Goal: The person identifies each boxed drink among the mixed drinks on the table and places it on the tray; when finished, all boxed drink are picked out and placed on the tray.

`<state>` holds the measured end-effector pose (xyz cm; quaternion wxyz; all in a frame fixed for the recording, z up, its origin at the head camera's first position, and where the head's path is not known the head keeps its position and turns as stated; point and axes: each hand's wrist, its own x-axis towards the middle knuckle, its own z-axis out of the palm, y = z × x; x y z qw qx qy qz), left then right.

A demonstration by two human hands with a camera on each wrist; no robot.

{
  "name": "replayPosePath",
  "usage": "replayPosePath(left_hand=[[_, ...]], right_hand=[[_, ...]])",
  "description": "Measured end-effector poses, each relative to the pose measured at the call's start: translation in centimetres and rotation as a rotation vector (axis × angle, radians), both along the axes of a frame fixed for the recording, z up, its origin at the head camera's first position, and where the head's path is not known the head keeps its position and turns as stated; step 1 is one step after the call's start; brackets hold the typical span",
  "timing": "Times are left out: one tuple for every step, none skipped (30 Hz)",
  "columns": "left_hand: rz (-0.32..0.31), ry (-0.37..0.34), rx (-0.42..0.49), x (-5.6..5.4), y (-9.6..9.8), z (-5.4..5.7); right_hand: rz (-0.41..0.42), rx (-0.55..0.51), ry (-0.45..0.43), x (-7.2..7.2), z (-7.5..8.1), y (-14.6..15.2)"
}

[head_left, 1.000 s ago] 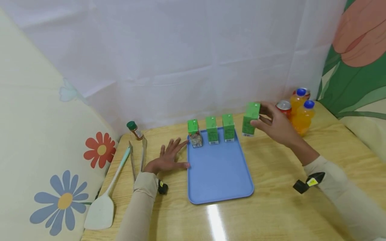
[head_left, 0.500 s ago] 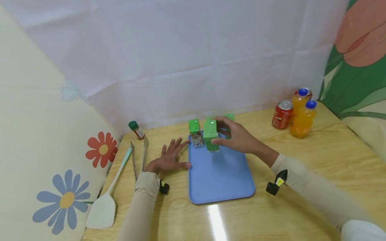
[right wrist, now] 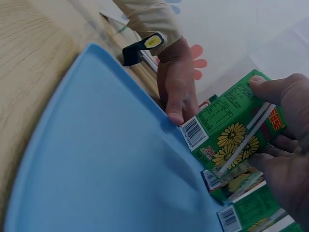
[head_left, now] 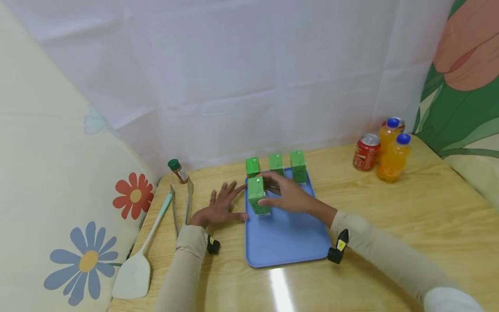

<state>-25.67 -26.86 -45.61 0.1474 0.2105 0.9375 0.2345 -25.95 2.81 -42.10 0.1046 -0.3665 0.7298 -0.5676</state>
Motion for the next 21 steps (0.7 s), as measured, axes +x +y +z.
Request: replayPosePath(left_hand=[[-0.001,0.0,-0.003,0.0,0.0,0.0],[-0.001,-0.003,-0.004,0.0,0.0,0.1],[-0.002,-0.002,-0.004,-0.1,0.0,0.1],[-0.001,-0.008,-0.004,0.0,0.0,0.1],[-0.002,-0.011,-0.005,0.0,0.0,0.2],[-0.002,-0.013,-0.006,0.0,0.0,0.2],[-0.003,-0.014,-0.007,0.0,0.0,0.2],[-0.003,-0.016,-0.006,0.0,0.0,0.2],[-0.004,-0.016,-0.006,0.0,-0.1,0.3],[-0.004,-0.018,-0.003,0.0,-0.1,0.3],[-0.003,-0.017,-0.001,-0.1,-0.1,0.4],[-0.001,-0.013,0.001,-0.1,-0.1,0.4],[0.0,-0.012,0.002,-0.2,-0.2,0.4],[0.001,-0.008,-0.001,-0.3,-0.2,0.4],[0.001,-0.002,-0.005,-0.3,-0.3,0.3],[0.001,0.0,-0.008,-0.4,-0.3,0.3],[-0.001,0.001,-0.014,-0.5,-0.3,0.3],[-0.005,0.003,-0.02,-0.5,-0.4,0.3],[-0.01,0.003,-0.025,-0.6,-0.4,0.4],[-0.016,0.001,-0.03,-0.7,-0.4,0.4],[-0.02,-0.006,-0.031,-0.7,-0.5,0.6]], right_hand=[[0.003,-0.001,-0.005,0.0,-0.2,-0.2],[0.007,0.0,-0.008,0.0,-0.4,-0.3],[0.012,-0.001,-0.014,0.0,-0.6,-0.5],[0.017,-0.001,-0.019,0.0,-0.8,-0.6],[0.022,-0.001,-0.024,0.1,-1.0,-0.8],[0.024,0.002,-0.031,0.1,-1.2,-0.9],[0.023,0.007,-0.039,0.1,-1.4,-1.1],[0.021,0.009,-0.047,0.2,-1.6,-1.2],[0.019,0.01,-0.057,0.2,-1.7,-1.3],[0.012,0.016,-0.062,0.3,-1.8,-1.3],[0.005,0.027,-0.063,0.3,-1.9,-1.4],[-0.002,0.035,-0.059,0.3,-1.9,-1.4],[-0.007,0.044,-0.051,0.3,-1.9,-1.4],[-0.008,0.052,-0.036,0.3,-1.8,-1.3],[-0.012,0.066,-0.017,0.3,-1.7,-1.3],[-0.02,0.084,0.01,0.3,-1.6,-1.2],[-0.026,0.094,0.039,0.3,-1.5,-1.0],[-0.031,0.1,0.066,0.3,-1.3,-0.8],[-0.033,0.099,0.094,0.3,-1.1,-0.5],[-0.037,0.093,0.122,0.2,-0.8,-0.1],[-0.038,0.077,0.147,0.0,-0.5,0.3]])
